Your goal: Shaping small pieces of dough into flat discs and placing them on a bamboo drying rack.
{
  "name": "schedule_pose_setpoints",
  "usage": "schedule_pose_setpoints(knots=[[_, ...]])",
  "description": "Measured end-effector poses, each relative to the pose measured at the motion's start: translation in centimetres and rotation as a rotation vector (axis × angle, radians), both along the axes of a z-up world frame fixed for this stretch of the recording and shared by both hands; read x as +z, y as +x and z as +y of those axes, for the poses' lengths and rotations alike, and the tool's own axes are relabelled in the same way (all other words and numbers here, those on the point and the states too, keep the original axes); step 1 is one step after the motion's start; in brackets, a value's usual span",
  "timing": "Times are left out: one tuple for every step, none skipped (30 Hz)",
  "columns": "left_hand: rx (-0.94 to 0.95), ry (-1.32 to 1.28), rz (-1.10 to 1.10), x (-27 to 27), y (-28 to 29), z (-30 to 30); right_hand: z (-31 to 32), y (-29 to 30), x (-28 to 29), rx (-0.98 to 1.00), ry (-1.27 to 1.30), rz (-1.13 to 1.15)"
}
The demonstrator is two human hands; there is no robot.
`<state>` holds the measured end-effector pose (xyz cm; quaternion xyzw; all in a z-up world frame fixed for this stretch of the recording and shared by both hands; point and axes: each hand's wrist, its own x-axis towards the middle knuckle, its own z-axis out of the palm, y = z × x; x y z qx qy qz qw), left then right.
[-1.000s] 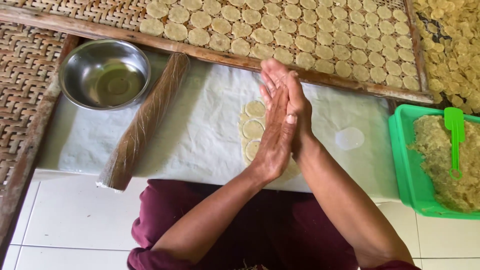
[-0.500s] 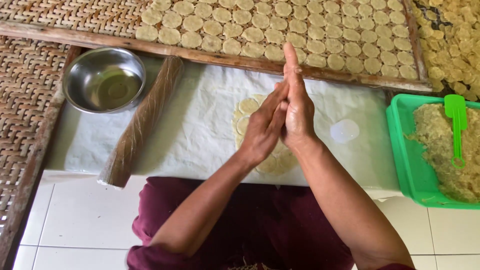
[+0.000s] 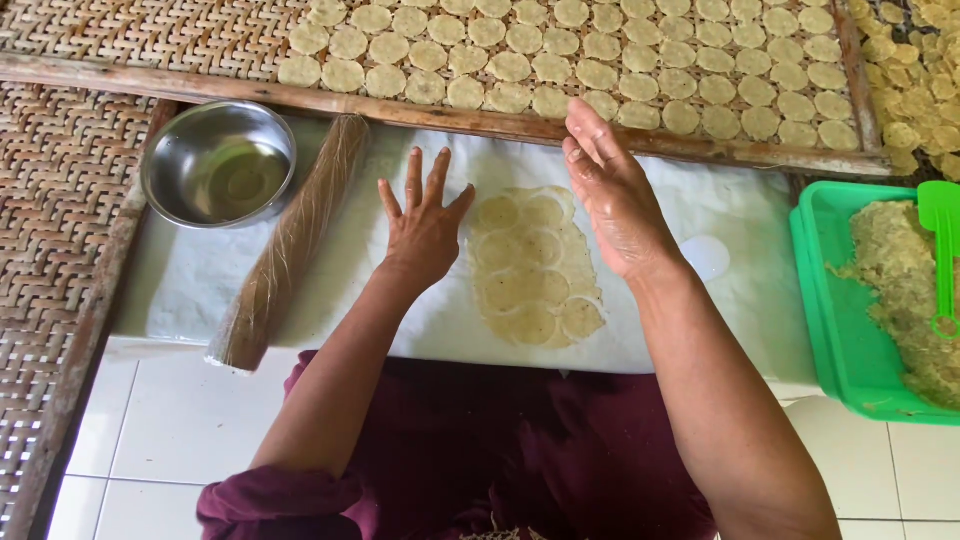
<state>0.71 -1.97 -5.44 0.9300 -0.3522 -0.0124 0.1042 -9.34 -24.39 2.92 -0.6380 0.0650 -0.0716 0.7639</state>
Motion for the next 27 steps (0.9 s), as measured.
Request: schedule_pose_setpoints(knots=[[0.002, -0.001, -0.003, -0.3, 0.0, -0.2, 0.1, -0.1, 0.2, 0.002, -0.001, -0.003], [-0.003, -0.006, -0.012, -0.6, -0.2, -0.4, 0.2, -0.3, 0.4, 0.008, -0.017, 0.0], [-0.009, -0.012, -0.022, -0.9, -0.3, -0.6, 0.3, -0.5, 0.5, 0.013, -0.033, 0.002], [-0.009, -0.009, -0.024, -1.1, -0.4, -0.5, 0.3, -0.5, 0.5, 0.013, -0.031, 0.0], [-0.014, -0.011, -0.028, -1.3, -0.5, -0.5, 0.3, -0.5, 0.4, 0.017, -0.022, 0.003], [-0.02, -0.013, -0.034, -1.4, -0.6, -0.6, 0.3, -0.6, 0.3, 0.02, -0.015, 0.006], [-0.022, -0.012, -0.037, -1.1, -0.8, -0.6, 0.2, -0.5, 0.3, 0.018, -0.013, 0.003], [-0.029, 0.003, -0.03, -0.9, -1.1, -0.6, 0.2, -0.6, 0.2, 0.029, -0.019, -0.012], [-0.035, 0.017, -0.023, -0.6, -1.4, -0.5, 0.2, -0.6, 0.1, 0.041, -0.025, -0.027], [-0.035, 0.02, -0.023, -0.3, -1.6, -0.4, 0.1, -0.6, 0.0, 0.041, -0.023, -0.027], [-0.033, 0.034, -0.004, 0.0, -1.8, -0.3, 0.1, -0.6, -0.1, 0.053, -0.023, -0.044], [-0.032, 0.048, 0.014, 0.3, -2.0, -0.2, 0.1, -0.6, -0.2, 0.065, -0.025, -0.061], [-0.031, 0.049, 0.013, 0.4, -2.1, -0.2, 0.1, -0.7, -0.1, 0.066, -0.024, -0.062], [-0.026, 0.061, 0.033, 0.6, -2.2, -0.1, 0.2, -0.7, 0.0, 0.065, -0.03, -0.059], [-0.022, 0.074, 0.052, 0.7, -2.3, -0.1, 0.3, -0.7, 0.1, 0.064, -0.037, -0.056], [-0.021, 0.073, 0.051, 1.0, -2.4, 0.0, 0.3, -0.7, 0.2, 0.064, -0.038, -0.058], [-0.013, 0.074, 0.073, 1.3, -2.6, 0.1, 0.3, -0.7, 0.3, 0.066, -0.021, -0.031], [-0.006, 0.076, 0.096, 1.6, -2.7, 0.2, 0.3, -0.8, 0.4, 0.066, -0.003, -0.003], [-0.006, 0.076, 0.095, 2.1, -2.8, 0.3, 0.3, -0.8, 0.5, 0.066, -0.002, -0.003], [0.005, 0.051, 0.121, 2.5, -3.0, 0.5, 0.3, -0.8, 0.6, 0.062, -0.007, 0.006], [0.015, 0.026, 0.147, 3.0, -3.1, 0.6, 0.4, -0.9, 0.6, 0.057, -0.012, 0.015], [0.016, 0.027, 0.148, 3.3, -3.1, 0.7, 0.4, -0.9, 0.6, 0.058, -0.011, 0.015], [0.036, -0.005, 0.167, 3.6, -3.1, 0.9, 0.4, -0.8, 0.6, 0.056, -0.018, 0.007], [0.054, -0.037, 0.187, 3.9, -3.1, 0.9, 0.4, -0.8, 0.6, 0.053, -0.027, -0.002], [0.054, -0.037, 0.188, 3.5, -2.9, 1.1, 0.2, -0.8, 0.1, 0.053, -0.027, -0.001], [0.075, -0.074, 0.183, 3.2, -2.6, 1.2, 0.1, -0.7, -0.3, 0.066, -0.047, -0.062], [0.095, -0.111, 0.179, 2.9, -2.4, 1.3, -0.1, -0.6, -0.8, 0.078, -0.068, -0.123]])
